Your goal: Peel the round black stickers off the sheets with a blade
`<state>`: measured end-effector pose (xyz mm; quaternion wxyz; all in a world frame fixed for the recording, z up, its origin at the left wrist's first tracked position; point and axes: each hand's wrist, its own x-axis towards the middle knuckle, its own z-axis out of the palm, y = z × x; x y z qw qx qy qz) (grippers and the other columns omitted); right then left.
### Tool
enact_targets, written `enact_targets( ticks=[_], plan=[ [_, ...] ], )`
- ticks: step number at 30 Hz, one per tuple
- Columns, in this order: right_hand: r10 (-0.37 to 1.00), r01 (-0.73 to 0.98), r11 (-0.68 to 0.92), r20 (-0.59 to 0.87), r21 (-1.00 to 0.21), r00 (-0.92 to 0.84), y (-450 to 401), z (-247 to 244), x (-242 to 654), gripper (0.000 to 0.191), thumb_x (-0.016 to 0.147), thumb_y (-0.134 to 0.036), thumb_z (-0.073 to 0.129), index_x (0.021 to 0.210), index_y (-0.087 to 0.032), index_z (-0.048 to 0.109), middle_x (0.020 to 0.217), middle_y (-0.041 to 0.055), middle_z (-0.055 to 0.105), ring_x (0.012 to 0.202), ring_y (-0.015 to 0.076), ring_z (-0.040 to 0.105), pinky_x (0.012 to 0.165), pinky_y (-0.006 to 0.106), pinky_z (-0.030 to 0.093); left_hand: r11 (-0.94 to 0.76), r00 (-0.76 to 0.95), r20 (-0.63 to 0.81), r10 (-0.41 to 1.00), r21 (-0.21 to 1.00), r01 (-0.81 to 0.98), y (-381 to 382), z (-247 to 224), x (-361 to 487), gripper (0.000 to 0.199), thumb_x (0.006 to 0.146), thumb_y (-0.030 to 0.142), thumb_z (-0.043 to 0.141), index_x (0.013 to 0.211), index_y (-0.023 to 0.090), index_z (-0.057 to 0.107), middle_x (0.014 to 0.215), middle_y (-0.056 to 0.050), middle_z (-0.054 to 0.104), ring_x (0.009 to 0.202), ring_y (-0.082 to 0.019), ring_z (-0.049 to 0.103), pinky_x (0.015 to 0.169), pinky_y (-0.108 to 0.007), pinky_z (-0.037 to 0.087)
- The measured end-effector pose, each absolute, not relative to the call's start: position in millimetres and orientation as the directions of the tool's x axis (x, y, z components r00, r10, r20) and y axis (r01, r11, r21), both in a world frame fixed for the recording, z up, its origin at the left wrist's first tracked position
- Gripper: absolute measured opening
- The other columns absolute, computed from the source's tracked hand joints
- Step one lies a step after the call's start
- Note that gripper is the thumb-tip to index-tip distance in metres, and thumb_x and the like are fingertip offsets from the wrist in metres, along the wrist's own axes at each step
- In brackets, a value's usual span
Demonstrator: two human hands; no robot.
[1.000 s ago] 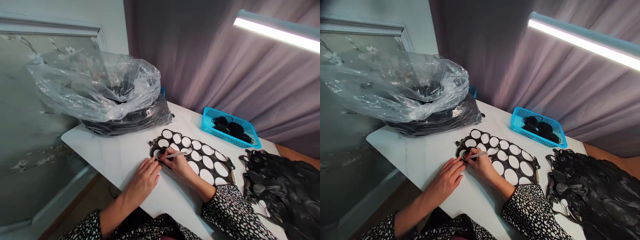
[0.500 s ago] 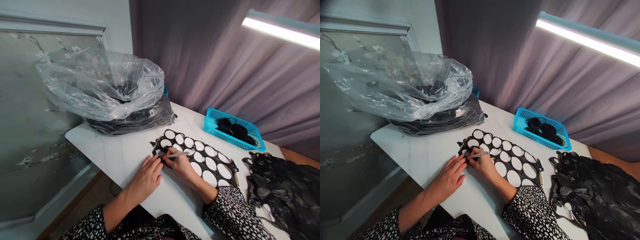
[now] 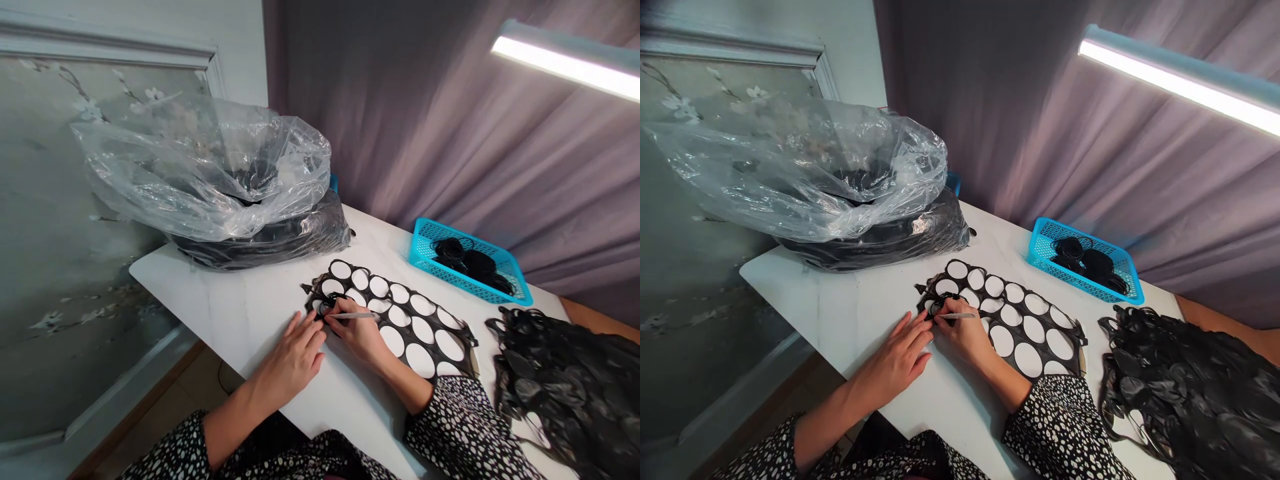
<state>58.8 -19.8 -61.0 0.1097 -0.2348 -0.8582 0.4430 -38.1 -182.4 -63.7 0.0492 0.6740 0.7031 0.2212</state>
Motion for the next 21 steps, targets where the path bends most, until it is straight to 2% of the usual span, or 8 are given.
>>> enact_targets(
  ticks=[4, 9, 12, 14, 17, 19, 21],
  plan=[
    [0.437, 0.261, 0.671, 0.085, -0.694, -0.896, -22, -65, 61, 0.016, 0.085, -0.012, 0.056, 0.073, -0.02, 0.051, 0.078, 0.0025, 0.063, 0.075, 0.0182, 0.054, 0.068, 0.028, 0.041, 0.001, -0.095, 0.223, 0.97, 0.39, 0.921, -183, -65, -37, 0.02, 0.09, 0.01, 0.048, 0.11, 0.014, 0.051, 0.121, -0.013, 0.059, 0.129, -0.027, 0.05, 0.115, -0.051, 0.033],
    [0.193, 0.124, 0.92, 0.153, -0.371, -0.969, -35, -66, 62, 0.012, 0.09, -0.013, 0.05, 0.079, -0.019, 0.051, 0.081, 0.0059, 0.06, 0.078, 0.0212, 0.051, 0.071, 0.032, 0.039, 0.021, -0.14, 0.242, 0.96, 0.435, 0.9, -183, -66, -37, 0.026, 0.087, 0.01, 0.052, 0.113, 0.015, 0.049, 0.12, -0.013, 0.059, 0.125, -0.029, 0.052, 0.108, -0.05, 0.043],
    [0.217, 0.15, 0.949, 0.233, -0.276, -0.948, -20, -55, 61, 0.012, 0.089, -0.013, 0.047, 0.079, -0.019, 0.051, 0.082, 0.0072, 0.06, 0.078, 0.0219, 0.051, 0.072, 0.034, 0.039, 0.016, -0.141, 0.243, 0.96, 0.455, 0.891, -184, -67, -38, 0.024, 0.087, 0.01, 0.052, 0.11, 0.016, 0.05, 0.118, -0.012, 0.06, 0.123, -0.029, 0.054, 0.107, -0.051, 0.044],
    [0.339, 0.231, 0.923, 0.365, -0.308, -0.867, 10, -42, 65, 0.016, 0.09, -0.016, 0.043, 0.078, -0.02, 0.051, 0.081, 0.0075, 0.06, 0.076, 0.0217, 0.051, 0.071, 0.033, 0.039, 0.0, -0.124, 0.241, 0.963, 0.457, 0.889, -185, -68, -41, 0.022, 0.087, 0.009, 0.052, 0.108, 0.016, 0.051, 0.12, -0.012, 0.059, 0.123, -0.028, 0.053, 0.109, -0.05, 0.042],
    [0.646, 0.483, 0.762, 0.556, -0.431, -0.523, 69, -17, 89, 0.015, 0.089, -0.023, 0.046, 0.076, -0.02, 0.052, 0.08, 0.0077, 0.063, 0.077, 0.022, 0.055, 0.071, 0.033, 0.041, -0.027, -0.103, 0.251, 0.962, 0.465, 0.885, -185, -67, -48, 0.023, 0.088, 0.009, 0.053, 0.11, 0.017, 0.052, 0.125, -0.01, 0.059, 0.124, -0.027, 0.052, 0.107, -0.049, 0.043],
    [0.765, 0.541, 0.636, 0.543, -0.55, -0.347, 98, -2, 113, 0.016, 0.086, -0.03, 0.053, 0.074, -0.02, 0.052, 0.084, 0.0086, 0.066, 0.079, 0.0225, 0.058, 0.071, 0.034, 0.042, -0.021, -0.119, 0.254, 0.96, 0.487, 0.873, -181, -63, -54, 0.022, 0.089, 0.013, 0.054, 0.11, 0.018, 0.054, 0.119, -0.009, 0.062, 0.118, -0.028, 0.056, 0.1, -0.05, 0.047],
    [0.848, 0.481, 0.525, 0.387, -0.702, -0.362, 108, 8, 135, 0.022, 0.082, -0.036, 0.059, 0.069, -0.02, 0.051, 0.085, 0.0084, 0.069, 0.079, 0.022, 0.061, 0.068, 0.032, 0.044, -0.007, -0.152, 0.248, 0.957, 0.544, 0.839, -169, -53, -58, 0.018, 0.091, 0.017, 0.053, 0.109, 0.02, 0.056, 0.111, -0.007, 0.064, 0.109, -0.028, 0.059, 0.094, -0.05, 0.049]
  ],
)
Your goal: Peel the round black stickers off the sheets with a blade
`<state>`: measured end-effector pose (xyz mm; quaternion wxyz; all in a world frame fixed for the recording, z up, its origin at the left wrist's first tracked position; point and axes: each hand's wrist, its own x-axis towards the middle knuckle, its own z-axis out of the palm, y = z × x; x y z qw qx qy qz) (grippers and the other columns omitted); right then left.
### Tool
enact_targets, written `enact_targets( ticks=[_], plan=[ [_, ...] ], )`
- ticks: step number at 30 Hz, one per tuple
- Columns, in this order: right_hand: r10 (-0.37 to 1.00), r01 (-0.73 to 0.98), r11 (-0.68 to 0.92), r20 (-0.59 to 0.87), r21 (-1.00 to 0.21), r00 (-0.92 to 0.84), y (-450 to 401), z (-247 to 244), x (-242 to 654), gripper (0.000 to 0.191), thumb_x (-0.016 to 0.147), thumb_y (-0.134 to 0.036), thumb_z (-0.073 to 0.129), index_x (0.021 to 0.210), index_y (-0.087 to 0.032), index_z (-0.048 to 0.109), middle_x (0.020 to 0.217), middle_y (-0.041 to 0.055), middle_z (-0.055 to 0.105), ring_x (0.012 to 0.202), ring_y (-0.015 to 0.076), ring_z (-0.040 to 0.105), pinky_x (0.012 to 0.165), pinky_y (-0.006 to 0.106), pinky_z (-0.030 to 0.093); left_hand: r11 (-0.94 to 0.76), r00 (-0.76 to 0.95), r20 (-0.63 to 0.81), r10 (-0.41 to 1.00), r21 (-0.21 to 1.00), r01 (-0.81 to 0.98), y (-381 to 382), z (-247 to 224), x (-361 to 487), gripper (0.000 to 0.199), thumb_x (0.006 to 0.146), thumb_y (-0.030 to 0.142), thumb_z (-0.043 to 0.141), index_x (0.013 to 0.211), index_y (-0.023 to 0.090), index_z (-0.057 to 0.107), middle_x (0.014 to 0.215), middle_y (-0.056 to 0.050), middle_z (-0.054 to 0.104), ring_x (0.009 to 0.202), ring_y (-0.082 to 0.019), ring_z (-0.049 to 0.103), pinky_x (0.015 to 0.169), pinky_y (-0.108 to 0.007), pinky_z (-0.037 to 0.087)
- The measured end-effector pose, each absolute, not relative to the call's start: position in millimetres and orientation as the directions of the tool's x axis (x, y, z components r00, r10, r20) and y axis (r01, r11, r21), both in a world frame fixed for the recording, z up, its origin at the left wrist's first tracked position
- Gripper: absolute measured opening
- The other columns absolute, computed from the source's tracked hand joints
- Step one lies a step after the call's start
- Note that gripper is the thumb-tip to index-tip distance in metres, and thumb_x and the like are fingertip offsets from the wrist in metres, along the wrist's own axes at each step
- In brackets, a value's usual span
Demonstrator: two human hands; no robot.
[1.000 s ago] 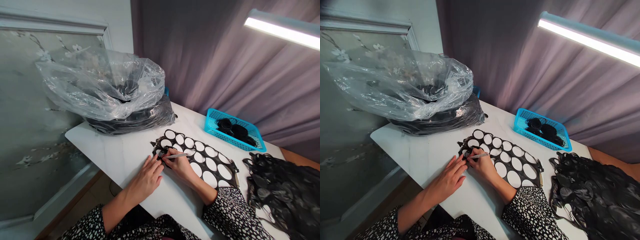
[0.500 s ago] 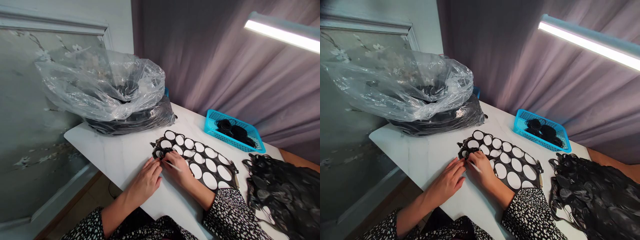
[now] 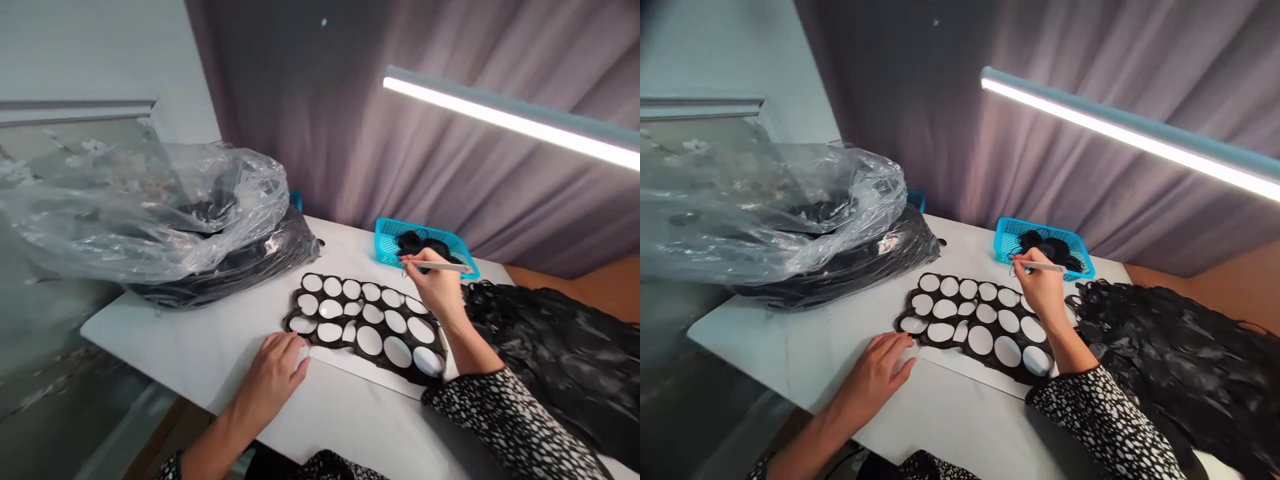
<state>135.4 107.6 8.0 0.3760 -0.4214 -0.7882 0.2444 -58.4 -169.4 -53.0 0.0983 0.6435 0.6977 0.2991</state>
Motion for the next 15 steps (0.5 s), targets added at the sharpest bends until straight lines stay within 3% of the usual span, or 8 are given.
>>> enact_targets(
  ticks=[2, 4, 6, 11, 15],
  plan=[
    [0.861, 0.411, 0.361, 0.13, -0.837, -0.491, 100, 13, 151, 0.028, 0.078, -0.04, 0.065, 0.066, -0.02, 0.05, 0.081, 0.0069, 0.069, 0.07, 0.0187, 0.06, 0.056, 0.027, 0.044, -0.001, -0.182, 0.205, 0.962, 0.666, 0.746, -149, -39, -58, 0.022, 0.093, 0.021, 0.051, 0.115, 0.022, 0.055, 0.115, -0.008, 0.061, 0.109, -0.028, 0.059, 0.094, -0.049, 0.049],
    [0.8, 0.39, 0.171, -0.104, -0.905, -0.591, 84, 15, 158, 0.031, 0.076, -0.043, 0.069, 0.068, -0.019, 0.05, 0.077, 0.0047, 0.067, 0.057, 0.0132, 0.053, 0.045, 0.023, 0.039, 0.002, -0.143, 0.094, 0.985, 0.83, 0.558, -121, -24, -51, 0.038, 0.093, 0.027, 0.053, 0.13, 0.025, 0.047, 0.133, -0.01, 0.052, 0.119, -0.029, 0.055, 0.097, -0.048, 0.047],
    [0.726, 0.334, 0.007, -0.225, -0.942, -0.65, 70, 17, 162, 0.033, 0.075, -0.043, 0.072, 0.07, -0.018, 0.05, 0.074, 0.003, 0.066, 0.05, 0.0088, 0.045, 0.04, 0.02, 0.036, 0.02, -0.036, -0.009, 0.999, 0.945, 0.325, -91, -13, -40, 0.054, 0.091, 0.032, 0.057, 0.141, 0.028, 0.036, 0.148, -0.011, 0.038, 0.129, -0.03, 0.047, 0.102, -0.047, 0.044],
    [0.639, 0.086, -0.331, -0.29, -0.94, -0.713, 60, 29, 180, 0.037, 0.071, -0.04, 0.079, 0.074, -0.018, 0.049, 0.08, 0.0062, 0.07, 0.059, 0.0101, 0.057, 0.036, 0.013, 0.031, 0.027, 0.251, -0.009, 0.968, 0.997, -0.07, -23, -3, -10, 0.075, 0.08, 0.02, 0.064, 0.146, 0.025, 0.027, 0.155, -0.012, 0.028, 0.146, -0.027, 0.018, 0.117, -0.049, 0.019],
    [0.633, -0.009, -0.43, -0.295, -0.903, -0.716, 67, 35, 198, 0.038, 0.071, -0.038, 0.081, 0.077, -0.017, 0.05, 0.082, 0.0079, 0.07, 0.064, 0.0116, 0.061, 0.035, 0.011, 0.033, 0.175, 0.445, -0.032, 0.895, 0.943, -0.284, 11, 1, 6, 0.089, 0.069, 0.013, 0.065, 0.147, 0.029, 0.026, 0.151, -0.011, 0.034, 0.134, -0.027, 0.038, 0.11, -0.046, 0.026]
  ],
)
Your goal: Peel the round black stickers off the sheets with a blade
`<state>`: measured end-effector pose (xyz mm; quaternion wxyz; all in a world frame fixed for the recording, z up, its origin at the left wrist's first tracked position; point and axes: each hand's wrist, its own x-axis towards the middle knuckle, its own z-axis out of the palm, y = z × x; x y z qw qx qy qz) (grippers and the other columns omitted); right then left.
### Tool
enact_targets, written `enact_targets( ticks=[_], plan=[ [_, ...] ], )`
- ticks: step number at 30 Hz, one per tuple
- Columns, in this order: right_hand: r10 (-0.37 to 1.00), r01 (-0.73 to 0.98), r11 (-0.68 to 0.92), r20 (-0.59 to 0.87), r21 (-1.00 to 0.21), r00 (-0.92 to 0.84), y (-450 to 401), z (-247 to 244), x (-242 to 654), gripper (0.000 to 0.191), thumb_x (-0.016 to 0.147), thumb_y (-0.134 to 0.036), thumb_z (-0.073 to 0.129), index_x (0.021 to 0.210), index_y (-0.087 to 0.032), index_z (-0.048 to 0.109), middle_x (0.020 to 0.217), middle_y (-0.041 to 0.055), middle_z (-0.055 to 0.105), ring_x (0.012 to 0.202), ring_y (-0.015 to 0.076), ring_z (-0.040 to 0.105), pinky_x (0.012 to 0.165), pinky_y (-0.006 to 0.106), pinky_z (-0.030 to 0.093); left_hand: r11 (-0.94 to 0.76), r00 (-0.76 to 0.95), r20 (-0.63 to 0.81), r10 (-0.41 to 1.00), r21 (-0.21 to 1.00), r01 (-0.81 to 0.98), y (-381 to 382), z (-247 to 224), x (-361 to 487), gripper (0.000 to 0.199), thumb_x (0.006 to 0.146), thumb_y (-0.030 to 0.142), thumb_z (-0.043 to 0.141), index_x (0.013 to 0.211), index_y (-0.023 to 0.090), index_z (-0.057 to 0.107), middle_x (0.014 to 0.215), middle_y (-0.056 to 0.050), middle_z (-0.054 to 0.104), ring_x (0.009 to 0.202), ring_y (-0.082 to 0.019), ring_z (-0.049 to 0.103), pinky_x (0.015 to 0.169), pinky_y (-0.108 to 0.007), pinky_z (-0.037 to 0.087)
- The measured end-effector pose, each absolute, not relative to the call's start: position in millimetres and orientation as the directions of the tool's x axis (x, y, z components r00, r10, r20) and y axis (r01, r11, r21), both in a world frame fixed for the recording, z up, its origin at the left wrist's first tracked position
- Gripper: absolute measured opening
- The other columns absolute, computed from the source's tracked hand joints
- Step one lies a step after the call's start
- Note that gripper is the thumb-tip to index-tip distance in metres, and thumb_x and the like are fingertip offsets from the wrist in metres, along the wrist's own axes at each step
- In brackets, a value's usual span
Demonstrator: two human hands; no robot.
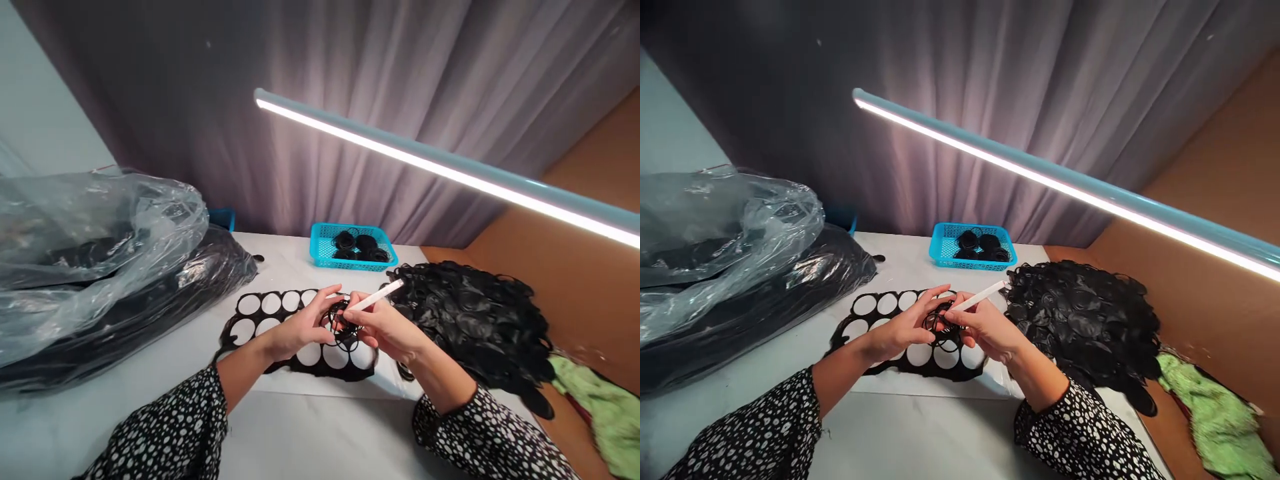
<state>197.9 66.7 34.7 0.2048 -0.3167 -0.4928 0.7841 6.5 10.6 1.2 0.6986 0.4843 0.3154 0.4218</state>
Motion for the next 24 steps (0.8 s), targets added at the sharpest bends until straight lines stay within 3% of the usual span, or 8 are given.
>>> enact_targets(
  ticks=[4, 8, 12, 17, 20, 24],
  plan=[
    [0.697, -0.034, -0.421, -0.299, -0.907, -0.652, 74, 35, 211, 0.038, 0.071, -0.038, 0.082, 0.076, -0.016, 0.051, 0.077, 0.0049, 0.068, 0.058, 0.0078, 0.056, 0.035, 0.011, 0.033, 0.299, 0.535, -0.052, 0.843, 0.873, -0.385, 33, 2, 20, 0.083, 0.072, 0.019, 0.062, 0.147, 0.028, 0.027, 0.134, -0.008, 0.05, 0.11, -0.02, 0.054, 0.102, -0.041, 0.032],
    [0.687, -0.025, -0.413, -0.293, -0.91, -0.665, 81, 36, 223, 0.038, 0.071, -0.036, 0.082, 0.074, -0.015, 0.05, 0.074, 0.0027, 0.066, 0.05, 0.0045, 0.05, 0.036, 0.011, 0.033, 0.251, 0.573, -0.044, 0.818, 0.924, -0.288, 49, -2, 31, 0.091, 0.071, 0.02, 0.073, 0.148, 0.032, 0.025, 0.138, -0.008, 0.046, 0.114, -0.02, 0.052, 0.096, -0.036, 0.038],
    [0.64, -0.021, -0.434, -0.292, -0.901, -0.711, 85, 38, 234, 0.037, 0.074, -0.035, 0.08, 0.076, -0.016, 0.048, 0.076, 0.0035, 0.066, 0.046, 0.0034, 0.047, 0.036, 0.013, 0.033, 0.236, 0.608, -0.033, 0.793, 0.937, -0.257, 58, -6, 37, 0.094, 0.066, 0.02, 0.075, 0.147, 0.032, 0.029, 0.13, -0.009, 0.052, 0.106, -0.021, 0.056, 0.088, -0.035, 0.042],
    [0.656, -0.067, -0.471, -0.298, -0.88, -0.694, 89, 42, 239, 0.035, 0.074, -0.032, 0.08, 0.076, -0.015, 0.05, 0.08, 0.005, 0.065, 0.065, 0.0083, 0.056, 0.04, 0.011, 0.035, 0.289, 0.549, -0.014, 0.836, 0.861, -0.419, 58, -4, 41, 0.077, 0.074, 0.044, 0.068, 0.143, 0.027, 0.038, 0.114, -0.009, 0.058, 0.099, -0.023, 0.059, 0.09, -0.039, 0.042],
    [0.667, -0.113, -0.505, -0.303, -0.856, -0.681, 90, 43, 238, 0.035, 0.073, -0.033, 0.081, 0.074, -0.016, 0.051, 0.081, 0.0041, 0.064, 0.074, 0.0103, 0.058, 0.042, 0.01, 0.036, 0.17, 0.48, 0.033, 0.877, 0.912, -0.374, 56, -3, 48, 0.088, 0.069, 0.03, 0.077, 0.145, 0.027, 0.032, 0.106, -0.005, 0.056, 0.097, -0.019, 0.057, 0.088, -0.035, 0.043],
    [0.618, -0.094, -0.511, -0.29, -0.854, -0.731, 87, 42, 237, 0.036, 0.072, -0.032, 0.082, 0.075, -0.017, 0.049, 0.086, 0.0046, 0.064, 0.07, 0.0097, 0.058, 0.043, 0.013, 0.036, 0.005, 0.188, 0.031, 0.982, 0.982, -0.19, 57, 2, 53, 0.062, 0.075, 0.012, 0.063, 0.133, 0.02, 0.043, 0.086, 0.001, 0.051, 0.076, -0.012, 0.057, 0.076, -0.029, 0.046]
  ],
)
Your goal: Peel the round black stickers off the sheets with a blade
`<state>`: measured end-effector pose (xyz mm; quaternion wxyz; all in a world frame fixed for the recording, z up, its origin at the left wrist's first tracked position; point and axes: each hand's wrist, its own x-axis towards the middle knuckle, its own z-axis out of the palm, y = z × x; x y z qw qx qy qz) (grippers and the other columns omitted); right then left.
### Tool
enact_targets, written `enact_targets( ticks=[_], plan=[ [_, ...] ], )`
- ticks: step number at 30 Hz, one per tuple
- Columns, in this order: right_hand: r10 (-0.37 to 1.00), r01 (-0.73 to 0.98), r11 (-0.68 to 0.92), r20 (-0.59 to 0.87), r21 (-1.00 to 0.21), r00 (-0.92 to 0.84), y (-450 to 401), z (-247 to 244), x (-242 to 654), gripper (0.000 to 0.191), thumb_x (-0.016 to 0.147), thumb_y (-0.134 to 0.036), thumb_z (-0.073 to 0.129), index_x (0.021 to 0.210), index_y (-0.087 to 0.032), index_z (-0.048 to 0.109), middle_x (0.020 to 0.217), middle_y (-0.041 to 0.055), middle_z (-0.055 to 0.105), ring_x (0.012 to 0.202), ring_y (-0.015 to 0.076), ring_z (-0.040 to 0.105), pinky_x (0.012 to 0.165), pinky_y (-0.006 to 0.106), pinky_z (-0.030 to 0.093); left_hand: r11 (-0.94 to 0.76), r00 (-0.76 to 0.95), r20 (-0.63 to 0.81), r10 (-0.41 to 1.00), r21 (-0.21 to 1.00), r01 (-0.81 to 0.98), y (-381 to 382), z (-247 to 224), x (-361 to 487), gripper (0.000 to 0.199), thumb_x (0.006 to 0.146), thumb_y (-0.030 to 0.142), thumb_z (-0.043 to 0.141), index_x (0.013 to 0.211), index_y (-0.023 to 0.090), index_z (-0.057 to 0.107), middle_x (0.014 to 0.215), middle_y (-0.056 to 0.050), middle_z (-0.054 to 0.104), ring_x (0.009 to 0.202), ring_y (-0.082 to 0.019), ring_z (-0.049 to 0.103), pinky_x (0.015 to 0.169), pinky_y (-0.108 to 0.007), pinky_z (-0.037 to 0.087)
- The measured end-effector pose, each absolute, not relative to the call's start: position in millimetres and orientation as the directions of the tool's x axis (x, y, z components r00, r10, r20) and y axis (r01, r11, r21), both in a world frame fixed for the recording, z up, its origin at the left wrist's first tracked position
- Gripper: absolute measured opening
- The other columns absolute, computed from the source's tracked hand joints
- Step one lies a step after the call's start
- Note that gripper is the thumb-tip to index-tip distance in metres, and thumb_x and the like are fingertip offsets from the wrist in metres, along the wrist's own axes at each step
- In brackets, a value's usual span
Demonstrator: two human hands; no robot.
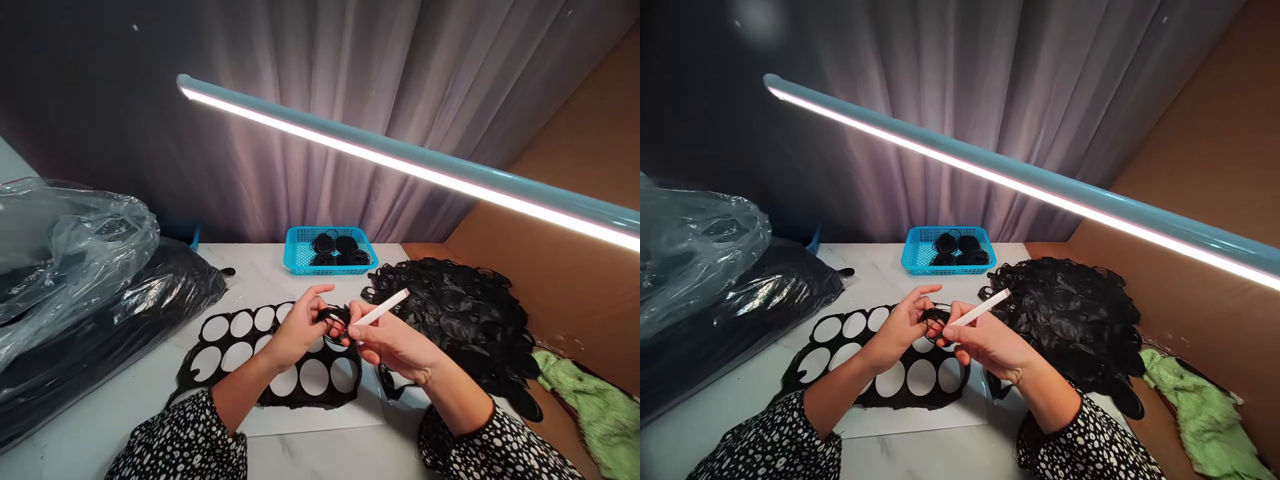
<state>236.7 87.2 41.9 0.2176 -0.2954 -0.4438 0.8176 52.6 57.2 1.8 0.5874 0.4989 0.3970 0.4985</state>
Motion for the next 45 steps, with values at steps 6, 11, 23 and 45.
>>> enact_targets(
  ticks=[6, 11, 23, 45],
  plan=[
    [0.613, -0.142, -0.303, -0.078, -0.942, -0.786, 79, 36, 235, 0.031, 0.074, -0.029, 0.08, 0.069, -0.015, 0.053, 0.093, 0.0044, 0.059, 0.079, 0.0134, 0.06, 0.056, 0.02, 0.045, -0.283, -0.013, 0.283, 0.959, 0.959, 0.021, 53, 29, 37, 0.069, 0.075, 0.004, 0.058, 0.139, 0.025, 0.041, 0.084, 0.002, 0.05, 0.074, -0.011, 0.052, 0.076, -0.027, 0.048],
    [0.608, -0.165, -0.201, 0.009, -0.966, -0.794, 76, 38, 236, 0.026, 0.074, -0.028, 0.079, 0.071, -0.016, 0.056, 0.101, 0.0045, 0.054, 0.088, 0.0163, 0.059, 0.071, 0.028, 0.05, -0.332, 0.009, 0.333, 0.943, 0.94, 0.072, 44, 50, 28, 0.073, 0.079, 0.005, 0.061, 0.144, 0.027, 0.037, 0.081, 0.003, 0.051, 0.075, -0.012, 0.053, 0.079, -0.03, 0.05],
    [0.576, -0.161, -0.185, 0.026, -0.969, -0.817, 70, 41, 234, 0.032, 0.078, -0.034, 0.076, 0.07, -0.018, 0.051, 0.096, 0.0062, 0.063, 0.09, 0.0172, 0.061, 0.078, 0.032, 0.051, -0.331, -0.015, 0.34, 0.94, 0.925, 0.184, 45, 35, 37, 0.068, 0.077, 0.001, 0.053, 0.138, 0.028, 0.043, 0.084, 0.002, 0.046, 0.07, -0.01, 0.051, 0.07, -0.025, 0.047],
    [0.063, 0.143, 0.978, 0.444, 0.149, -0.894, 85, 8, 227, 0.03, 0.095, -0.008, 0.044, 0.119, -0.016, 0.059, 0.135, 0.0081, 0.058, 0.141, 0.0147, 0.034, 0.118, 0.042, 0.03, -0.836, 0.345, 0.873, 0.345, 0.118, 0.536, 47, 31, 17, 0.08, 0.055, 0.046, 0.091, 0.115, 0.036, 0.039, 0.111, -0.002, 0.056, 0.083, -0.02, 0.06, 0.091, -0.047, 0.044]
  ],
)
